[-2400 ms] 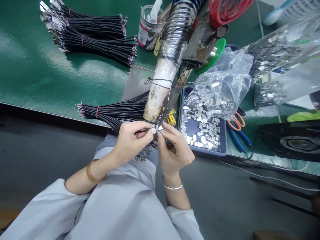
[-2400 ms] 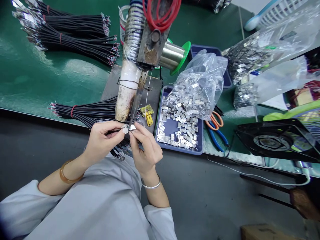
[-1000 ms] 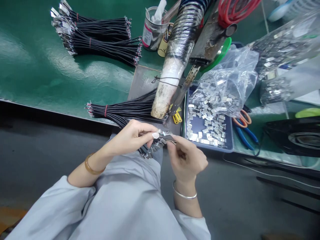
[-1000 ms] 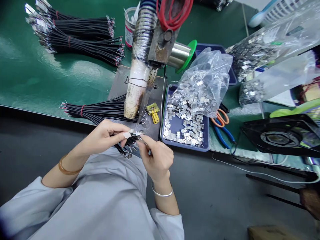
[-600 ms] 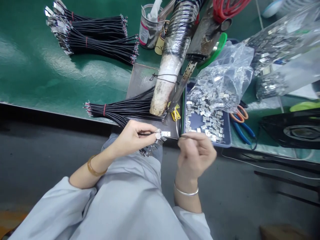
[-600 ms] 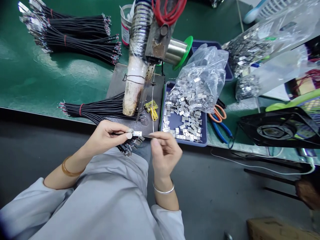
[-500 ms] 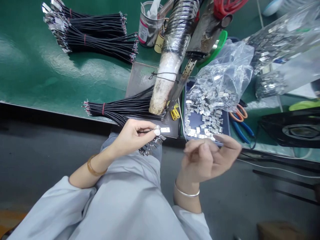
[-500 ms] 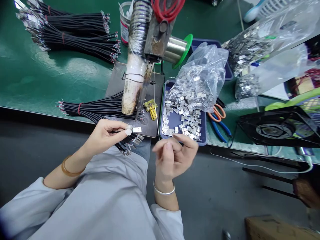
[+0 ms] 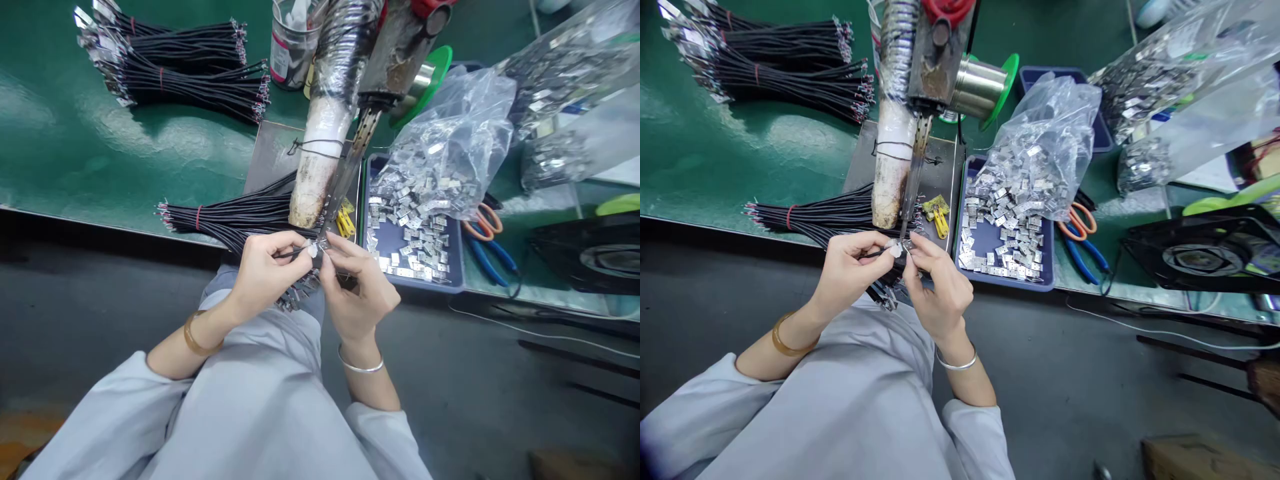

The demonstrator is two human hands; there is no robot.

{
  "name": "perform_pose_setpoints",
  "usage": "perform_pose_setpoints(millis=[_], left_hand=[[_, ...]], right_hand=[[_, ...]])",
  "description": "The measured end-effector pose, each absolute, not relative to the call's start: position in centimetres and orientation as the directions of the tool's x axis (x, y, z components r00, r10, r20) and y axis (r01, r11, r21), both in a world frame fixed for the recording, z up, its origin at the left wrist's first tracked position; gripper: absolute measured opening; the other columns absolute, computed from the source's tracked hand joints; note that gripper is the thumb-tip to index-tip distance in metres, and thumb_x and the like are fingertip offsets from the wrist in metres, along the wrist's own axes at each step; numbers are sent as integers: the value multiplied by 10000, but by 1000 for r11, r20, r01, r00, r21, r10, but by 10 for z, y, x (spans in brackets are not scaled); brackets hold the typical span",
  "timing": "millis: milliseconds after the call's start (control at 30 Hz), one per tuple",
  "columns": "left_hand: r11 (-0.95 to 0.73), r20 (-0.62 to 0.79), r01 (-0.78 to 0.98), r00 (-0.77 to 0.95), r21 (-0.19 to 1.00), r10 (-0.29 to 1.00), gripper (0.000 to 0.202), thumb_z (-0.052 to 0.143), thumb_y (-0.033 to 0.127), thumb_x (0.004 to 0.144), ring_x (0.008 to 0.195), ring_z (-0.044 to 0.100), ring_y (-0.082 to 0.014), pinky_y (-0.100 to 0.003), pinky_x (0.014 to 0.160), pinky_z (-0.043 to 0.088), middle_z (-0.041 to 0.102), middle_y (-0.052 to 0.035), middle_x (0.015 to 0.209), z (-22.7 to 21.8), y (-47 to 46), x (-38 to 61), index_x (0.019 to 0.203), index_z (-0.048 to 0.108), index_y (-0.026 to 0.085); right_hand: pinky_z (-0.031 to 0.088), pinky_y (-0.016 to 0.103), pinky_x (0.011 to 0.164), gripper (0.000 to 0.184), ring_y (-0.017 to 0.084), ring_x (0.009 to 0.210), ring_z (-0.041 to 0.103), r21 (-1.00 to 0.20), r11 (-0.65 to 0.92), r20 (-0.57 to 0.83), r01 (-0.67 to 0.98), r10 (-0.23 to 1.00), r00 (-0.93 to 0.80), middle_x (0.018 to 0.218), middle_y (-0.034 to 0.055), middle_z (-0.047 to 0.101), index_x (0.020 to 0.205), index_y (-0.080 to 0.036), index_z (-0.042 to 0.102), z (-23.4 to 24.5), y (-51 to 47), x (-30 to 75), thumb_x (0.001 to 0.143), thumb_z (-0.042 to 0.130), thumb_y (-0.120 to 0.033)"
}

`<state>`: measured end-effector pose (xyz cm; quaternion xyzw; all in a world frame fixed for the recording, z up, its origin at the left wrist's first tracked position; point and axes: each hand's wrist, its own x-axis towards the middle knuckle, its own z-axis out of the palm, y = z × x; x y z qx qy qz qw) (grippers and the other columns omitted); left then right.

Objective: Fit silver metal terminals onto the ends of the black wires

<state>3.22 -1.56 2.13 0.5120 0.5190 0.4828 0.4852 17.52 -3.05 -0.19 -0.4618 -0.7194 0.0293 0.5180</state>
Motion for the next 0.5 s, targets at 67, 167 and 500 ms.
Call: perform_pose_setpoints(millis=[67,167,500], left_hand=[[-3,4,62,-27,998,1000,166,631,232,741,510,303,-50,-156,441,240,395,51,530,22,-15,34,667,720,113],[-52,56,68,-61,996,997,143,630,207,747,499,267,-44,-159,432,209,385,62,523,23,-14,35,665,712,123],[-84,87,137,-22,987,996,150,603,202,755,496,236,-46,-165,433,191,331,77,515,24,-13,34,638,668,134]], right_hand=[[658,267,801,203,189,965,807,-528,571,716,628,698,-33,1035,38,826,917,-235,633,-1,-29,175,880,712,-52],[653,271,815,196,186,960,806,-527,570,719,631,695,-26,1063,40,824,907,-235,645,1,-27,175,874,726,-60],[656,260,745,202,164,831,808,-499,569,716,653,695,-59,1062,40,825,864,-245,613,7,-29,177,869,725,-76]])
